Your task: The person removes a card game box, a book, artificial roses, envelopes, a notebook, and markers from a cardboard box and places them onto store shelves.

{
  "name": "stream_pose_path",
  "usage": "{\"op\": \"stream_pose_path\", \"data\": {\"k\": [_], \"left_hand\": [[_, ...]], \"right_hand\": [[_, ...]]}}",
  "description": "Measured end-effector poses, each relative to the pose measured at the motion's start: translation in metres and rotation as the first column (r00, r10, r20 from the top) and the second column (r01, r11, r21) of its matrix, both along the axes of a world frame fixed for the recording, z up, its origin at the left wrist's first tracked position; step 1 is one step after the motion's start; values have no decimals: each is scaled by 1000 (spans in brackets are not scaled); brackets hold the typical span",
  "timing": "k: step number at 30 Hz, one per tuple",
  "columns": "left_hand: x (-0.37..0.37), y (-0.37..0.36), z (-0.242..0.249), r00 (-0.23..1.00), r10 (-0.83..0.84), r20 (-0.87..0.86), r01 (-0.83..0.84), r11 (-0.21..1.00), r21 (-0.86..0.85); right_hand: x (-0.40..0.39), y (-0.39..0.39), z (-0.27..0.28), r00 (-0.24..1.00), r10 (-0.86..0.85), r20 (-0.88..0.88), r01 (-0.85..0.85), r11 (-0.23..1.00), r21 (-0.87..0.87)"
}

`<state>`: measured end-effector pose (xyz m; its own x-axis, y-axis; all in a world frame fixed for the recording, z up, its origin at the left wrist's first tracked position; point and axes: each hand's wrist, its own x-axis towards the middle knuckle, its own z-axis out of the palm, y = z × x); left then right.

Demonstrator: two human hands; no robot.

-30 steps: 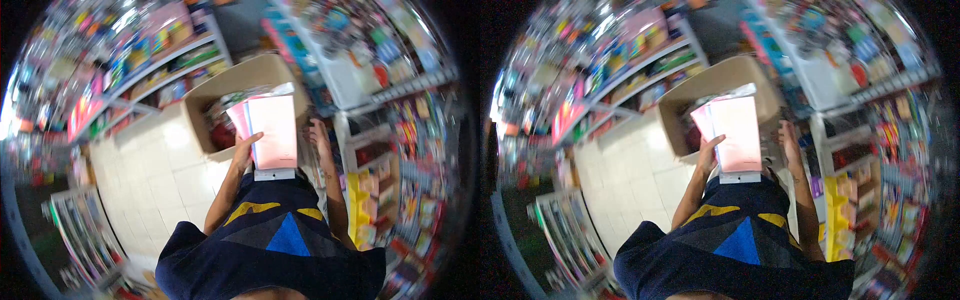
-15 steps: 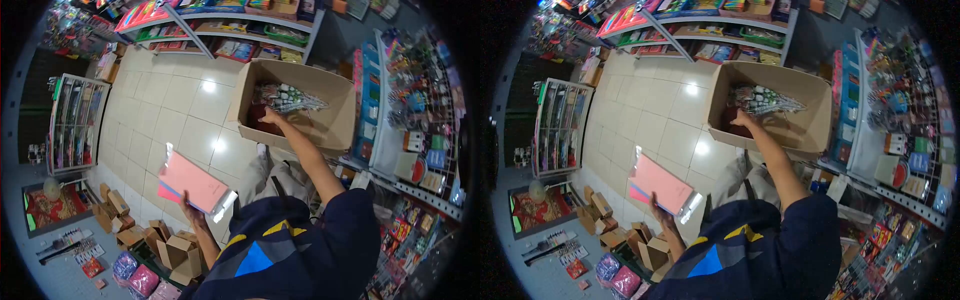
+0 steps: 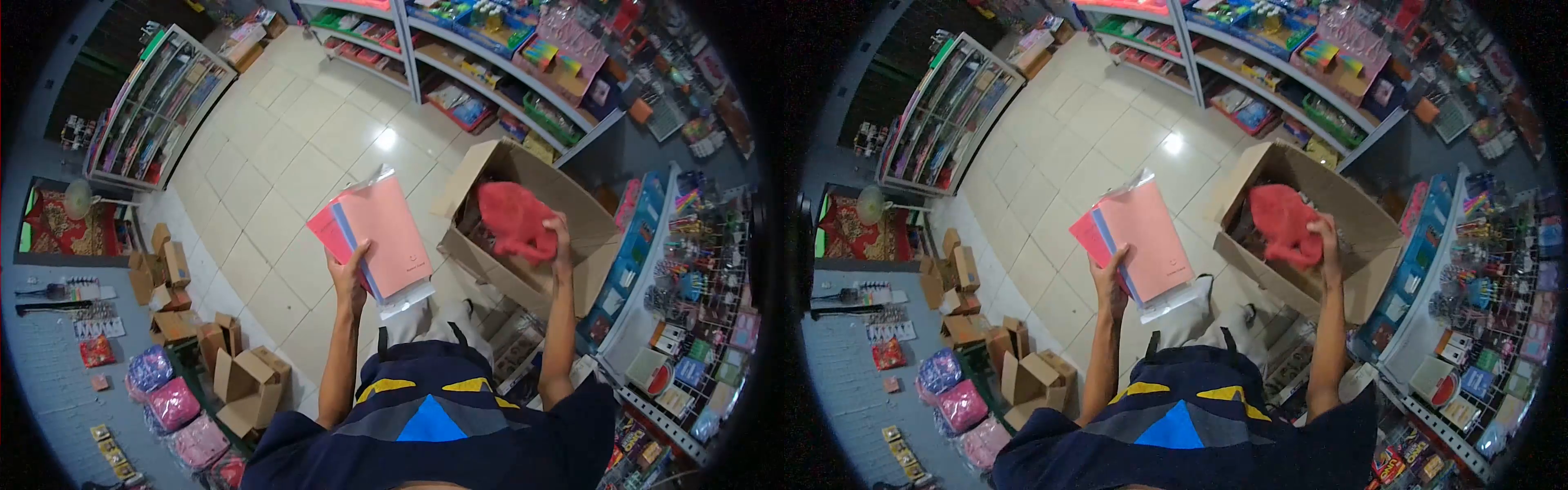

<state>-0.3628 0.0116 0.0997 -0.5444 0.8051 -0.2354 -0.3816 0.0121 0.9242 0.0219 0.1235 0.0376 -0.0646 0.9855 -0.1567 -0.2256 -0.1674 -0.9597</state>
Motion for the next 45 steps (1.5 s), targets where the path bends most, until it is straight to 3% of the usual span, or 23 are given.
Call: {"op": "stream_pose_path", "data": {"k": [2,4,6,7,8,11,14,17,20,21,24,28,29,30,32,34,36,38,40,41,43,45], "left_hand": [[8,20,3,996,-68,-50,71,996,45],[32,39,15,990,-144,-5,143,985,91],[60,46,26,967,-253,-18,254,961,108],[70,48,11,951,-291,-109,302,947,112],[80,52,6,952,-281,-117,304,909,286],[84,48,36,899,-400,-179,438,843,313],[87,43,43,880,-433,-195,475,812,339],[97,39,62,911,-381,-156,412,854,319],[90,54,51,967,-236,-100,256,886,387],[85,55,56,973,-229,-32,230,944,238],[75,56,58,970,-190,151,137,941,308],[79,45,53,961,-251,113,208,931,299],[82,37,62,954,-277,-117,297,932,208],[86,39,28,955,-220,-202,271,922,276],[95,29,42,941,-333,58,290,884,367],[96,23,56,930,-364,46,332,888,319],[96,16,57,923,-373,91,335,899,283],[91,15,55,910,-374,177,320,908,271],[83,15,51,918,-347,193,290,918,272],[80,16,52,927,-326,185,270,923,274],[76,17,56,936,-299,186,245,933,263],[79,18,54,933,-324,159,279,927,250]], "right_hand": [[-15,-29,66,973,204,-110,-187,971,150],[-62,-59,94,922,34,386,-221,864,452],[-130,-72,136,866,190,463,-371,865,338],[-151,-71,124,718,-86,691,-405,756,515],[-164,-67,107,496,-390,776,-494,608,622],[-165,-52,106,535,-537,652,-324,582,746],[-160,-29,131,385,-681,623,-202,597,777],[-154,-34,144,408,-586,700,-295,641,709],[-152,-65,130,434,-435,789,-386,701,599],[-151,-78,120,422,-392,817,-412,720,558],[-150,-120,103,399,-326,857,-499,707,501],[-150,-121,108,496,-324,806,-447,700,557],[-153,-109,114,435,-365,824,-462,694,551],[-152,-96,126,418,-340,842,-447,731,516],[-143,-56,126,477,-576,664,-390,538,747],[-139,-25,129,656,-521,546,-108,651,751],[-128,-4,114,809,-453,374,179,797,577],[-103,-1,108,954,-301,-12,295,927,231],[-71,-7,39,930,-285,-233,349,883,313],[-68,-22,27,797,-368,-480,472,874,113],[-80,-47,43,956,-234,-179,273,933,234],[-102,-79,80,985,-89,145,48,962,270]]}}
